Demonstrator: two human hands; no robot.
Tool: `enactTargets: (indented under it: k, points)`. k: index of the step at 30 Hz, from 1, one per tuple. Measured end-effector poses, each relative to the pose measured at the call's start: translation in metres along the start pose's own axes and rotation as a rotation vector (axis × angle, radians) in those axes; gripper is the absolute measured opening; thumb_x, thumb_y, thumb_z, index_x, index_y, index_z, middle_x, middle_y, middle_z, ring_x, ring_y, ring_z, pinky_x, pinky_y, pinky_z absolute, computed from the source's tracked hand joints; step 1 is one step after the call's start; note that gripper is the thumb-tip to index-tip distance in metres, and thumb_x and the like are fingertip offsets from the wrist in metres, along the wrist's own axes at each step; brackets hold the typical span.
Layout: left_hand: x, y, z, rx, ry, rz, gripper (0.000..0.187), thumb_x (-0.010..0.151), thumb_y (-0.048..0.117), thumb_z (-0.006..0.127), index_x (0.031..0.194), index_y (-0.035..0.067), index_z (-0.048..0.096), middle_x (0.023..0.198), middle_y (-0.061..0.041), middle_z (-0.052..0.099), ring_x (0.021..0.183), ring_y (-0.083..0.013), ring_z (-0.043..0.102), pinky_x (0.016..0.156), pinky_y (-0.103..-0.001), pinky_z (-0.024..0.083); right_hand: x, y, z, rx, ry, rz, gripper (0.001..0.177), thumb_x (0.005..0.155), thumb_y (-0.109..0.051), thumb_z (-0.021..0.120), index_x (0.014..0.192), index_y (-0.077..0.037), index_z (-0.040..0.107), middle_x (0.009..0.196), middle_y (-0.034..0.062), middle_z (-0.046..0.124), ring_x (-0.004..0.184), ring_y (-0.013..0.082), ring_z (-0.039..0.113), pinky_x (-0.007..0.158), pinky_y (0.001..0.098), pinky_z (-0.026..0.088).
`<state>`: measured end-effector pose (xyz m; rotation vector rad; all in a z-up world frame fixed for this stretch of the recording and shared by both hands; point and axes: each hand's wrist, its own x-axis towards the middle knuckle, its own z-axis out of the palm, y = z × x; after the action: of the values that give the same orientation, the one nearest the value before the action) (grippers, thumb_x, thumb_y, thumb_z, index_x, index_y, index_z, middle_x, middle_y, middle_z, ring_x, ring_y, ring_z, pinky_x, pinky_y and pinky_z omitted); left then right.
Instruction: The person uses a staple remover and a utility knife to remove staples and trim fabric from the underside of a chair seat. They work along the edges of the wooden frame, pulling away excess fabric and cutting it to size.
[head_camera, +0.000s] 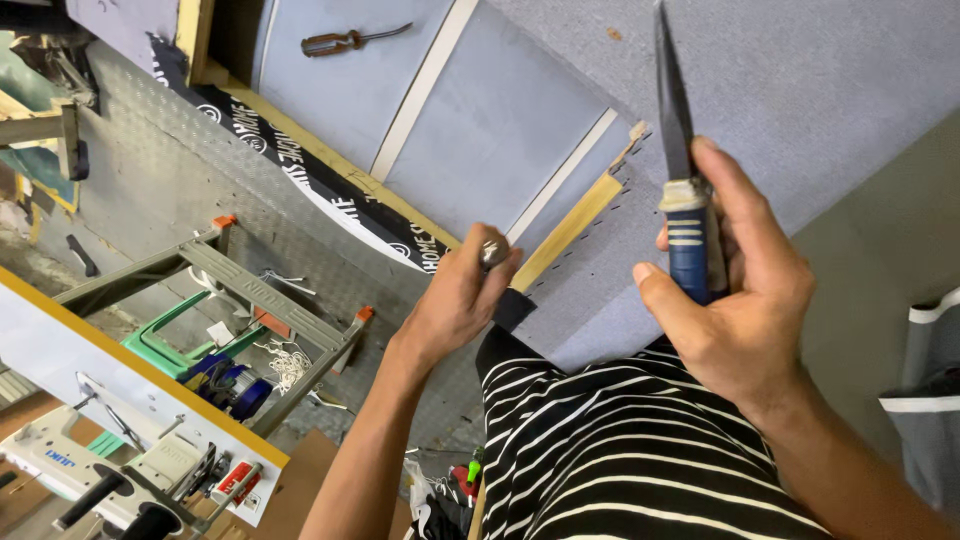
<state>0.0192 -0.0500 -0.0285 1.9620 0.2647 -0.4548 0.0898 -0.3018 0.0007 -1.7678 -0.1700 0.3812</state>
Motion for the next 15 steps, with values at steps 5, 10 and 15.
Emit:
enactTargets:
  k: [5, 10, 15]
  points:
    - [-0.001, 0.015, -0.001, -0.054, 0.193, 0.096, 0.017, 0.108, 0.007, 0.058, 0.105, 0.002, 0.041, 0.079, -0.01, 0.052, 0.065, -0.0177, 0.046, 0.06, -0.036, 0.042, 0.0, 0.003, 0.003, -0.008, -0.02, 0.085, 0.077, 0.085, 0.006, 0.072, 0.157, 0.0, 0.045, 0.112, 0.0065, 0.064, 0.095, 0.0098, 0.062, 0.081, 0.0233, 0.054]
    - [0.024, 0.037, -0.013, -0.056, 0.171, 0.017, 0.019, 0.11, 0.015, 0.057, 0.105, 0.003, 0.044, 0.073, -0.008, 0.052, 0.064, -0.0152, 0.045, 0.059, -0.034, 0.042, -0.008, 0.01, 0.005, 0.009, -0.038, 0.145, 0.077, 0.086, 0.003, 0.073, 0.158, -0.001, 0.044, 0.109, 0.0053, 0.064, 0.096, 0.0091, 0.064, 0.083, 0.0227, 0.057]
    - [0.046, 0.025, -0.014, -0.025, 0.118, -0.048, 0.023, 0.11, 0.019, 0.054, 0.101, 0.003, 0.04, 0.074, -0.007, 0.046, 0.067, -0.0149, 0.04, 0.061, -0.035, 0.042, -0.011, 0.013, 0.0, -0.006, -0.028, 0.114, 0.076, 0.085, 0.003, 0.073, 0.155, 0.0, 0.046, 0.112, 0.0063, 0.065, 0.096, 0.0105, 0.064, 0.083, 0.0239, 0.056]
